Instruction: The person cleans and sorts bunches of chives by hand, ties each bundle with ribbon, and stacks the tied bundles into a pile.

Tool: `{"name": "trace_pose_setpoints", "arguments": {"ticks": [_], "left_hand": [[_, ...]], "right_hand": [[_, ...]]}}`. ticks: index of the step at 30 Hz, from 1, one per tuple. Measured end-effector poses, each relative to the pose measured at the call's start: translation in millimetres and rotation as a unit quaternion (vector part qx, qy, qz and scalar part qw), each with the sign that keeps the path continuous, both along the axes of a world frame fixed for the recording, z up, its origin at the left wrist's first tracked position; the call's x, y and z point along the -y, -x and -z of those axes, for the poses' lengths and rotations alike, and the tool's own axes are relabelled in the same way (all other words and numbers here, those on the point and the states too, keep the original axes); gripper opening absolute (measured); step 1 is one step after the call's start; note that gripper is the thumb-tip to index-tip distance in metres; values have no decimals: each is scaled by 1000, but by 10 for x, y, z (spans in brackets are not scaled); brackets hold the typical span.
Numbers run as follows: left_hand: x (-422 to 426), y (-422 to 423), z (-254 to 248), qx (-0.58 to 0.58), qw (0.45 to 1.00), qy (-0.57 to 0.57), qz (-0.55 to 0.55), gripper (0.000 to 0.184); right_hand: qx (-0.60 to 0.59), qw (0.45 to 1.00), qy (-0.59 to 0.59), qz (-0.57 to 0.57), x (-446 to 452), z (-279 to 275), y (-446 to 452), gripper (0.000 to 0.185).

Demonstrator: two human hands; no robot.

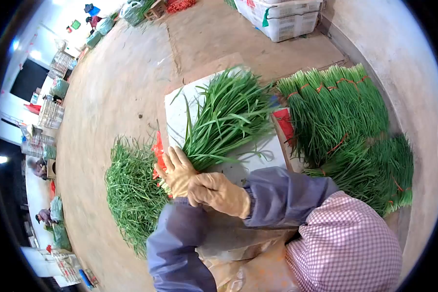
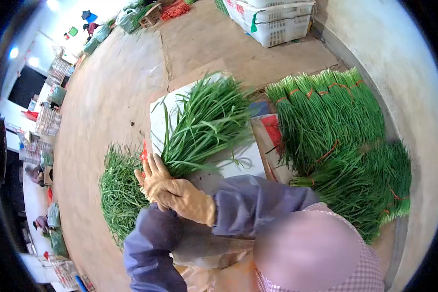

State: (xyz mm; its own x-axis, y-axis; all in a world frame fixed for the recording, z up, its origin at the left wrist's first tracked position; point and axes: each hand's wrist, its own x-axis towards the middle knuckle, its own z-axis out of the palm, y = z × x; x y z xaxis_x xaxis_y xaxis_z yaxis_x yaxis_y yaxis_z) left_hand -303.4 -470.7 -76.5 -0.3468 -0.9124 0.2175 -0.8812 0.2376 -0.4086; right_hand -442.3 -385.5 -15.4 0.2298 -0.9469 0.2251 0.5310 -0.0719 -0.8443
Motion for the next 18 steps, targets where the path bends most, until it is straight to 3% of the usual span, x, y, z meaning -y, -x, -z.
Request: {"name": "trace_pose_setpoints", "arguments": {"ticks": [1, 2, 5, 7, 8, 12, 16, 18], "left_hand": [[-12, 71, -11, 22, 999, 1, -35, 64], [-40, 90, -40, -20, 999, -22, -25, 67], [-94, 240, -408, -93, 979, -171, -62, 97], [-26, 256, -526, -129, 958, -244, -70, 112], [-28, 223, -456, -163, 963, -210, -43, 123], [43, 73, -263, -169, 964, -203, -4, 117], [67, 17, -166, -159, 970, -179, 31, 119], [47, 61, -205, -152, 975, -156, 45, 118]], "right_hand": [[24, 999, -6, 26, 39, -45, -66, 33], [49, 997, -12, 52, 54, -51, -103, 31], [41, 998, -30, 47, -93, 152, -203, 31], [-32, 998, -54, 22, -240, 476, -125, 34], [-58, 996, -72, 7, -306, 629, -46, 34], [-102, 989, -100, -35, -598, 878, 351, 38], [-316, 948, 7, 28, -666, 1030, 222, 33], [-318, 947, 35, -15, -658, 1051, 237, 32]]}}
